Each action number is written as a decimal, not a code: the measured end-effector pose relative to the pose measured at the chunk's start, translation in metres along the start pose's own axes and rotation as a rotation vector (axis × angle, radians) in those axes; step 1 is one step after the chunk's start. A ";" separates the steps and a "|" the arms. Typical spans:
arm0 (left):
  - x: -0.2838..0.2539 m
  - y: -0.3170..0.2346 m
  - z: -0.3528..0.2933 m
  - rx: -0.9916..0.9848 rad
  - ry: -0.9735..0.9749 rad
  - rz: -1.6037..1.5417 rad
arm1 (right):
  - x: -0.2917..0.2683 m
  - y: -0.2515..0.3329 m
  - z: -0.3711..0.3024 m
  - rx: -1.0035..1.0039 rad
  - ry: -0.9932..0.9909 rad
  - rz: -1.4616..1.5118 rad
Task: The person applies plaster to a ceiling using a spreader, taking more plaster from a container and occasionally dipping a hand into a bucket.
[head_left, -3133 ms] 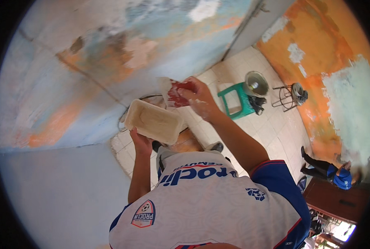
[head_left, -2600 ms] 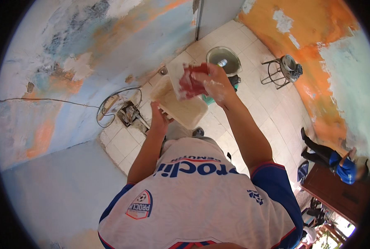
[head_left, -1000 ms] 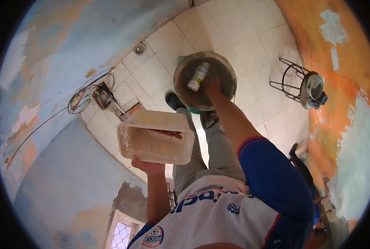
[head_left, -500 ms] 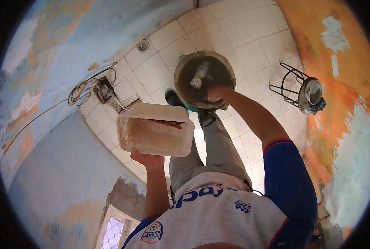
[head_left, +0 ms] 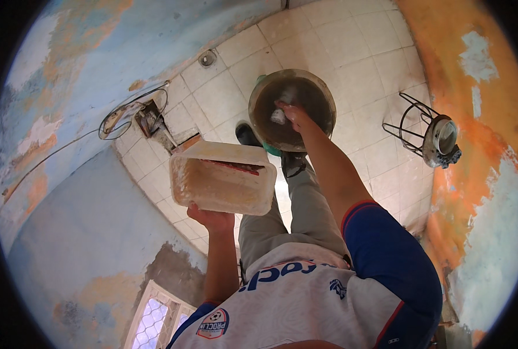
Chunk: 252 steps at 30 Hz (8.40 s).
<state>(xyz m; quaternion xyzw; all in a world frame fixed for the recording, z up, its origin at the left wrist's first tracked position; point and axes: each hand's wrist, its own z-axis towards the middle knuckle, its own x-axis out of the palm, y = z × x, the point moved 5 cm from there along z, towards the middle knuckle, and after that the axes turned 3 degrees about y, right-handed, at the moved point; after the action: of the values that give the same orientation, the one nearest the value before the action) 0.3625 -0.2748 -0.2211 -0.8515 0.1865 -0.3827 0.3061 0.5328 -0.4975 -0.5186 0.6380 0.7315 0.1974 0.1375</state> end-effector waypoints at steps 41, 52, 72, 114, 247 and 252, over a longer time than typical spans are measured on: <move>-0.019 -0.007 -0.007 0.034 -0.142 -0.069 | -0.027 -0.059 0.066 -0.017 -0.023 -1.202; 0.001 -0.032 -0.017 0.011 -0.110 -0.036 | -0.064 -0.040 0.036 -0.077 -0.179 -1.030; 0.001 -0.018 -0.009 -0.014 -0.168 0.020 | -0.031 -0.054 0.037 -0.444 0.038 -0.606; 0.016 0.005 0.020 -0.013 -0.141 0.077 | -0.029 -0.003 -0.028 -0.291 -0.052 -1.653; -0.111 -0.350 -0.124 0.522 -0.004 -0.085 | 0.447 0.193 -0.651 -1.498 0.144 -1.524; -0.147 -0.396 -0.135 0.583 0.046 -0.128 | 0.521 0.165 -0.623 -1.418 0.132 -1.713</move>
<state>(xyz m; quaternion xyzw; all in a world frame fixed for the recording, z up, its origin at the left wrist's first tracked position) 0.1987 0.0494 0.0329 -0.7288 0.0218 -0.4578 0.5088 0.3186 -0.0361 0.1350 -0.3125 0.6575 0.4441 0.5223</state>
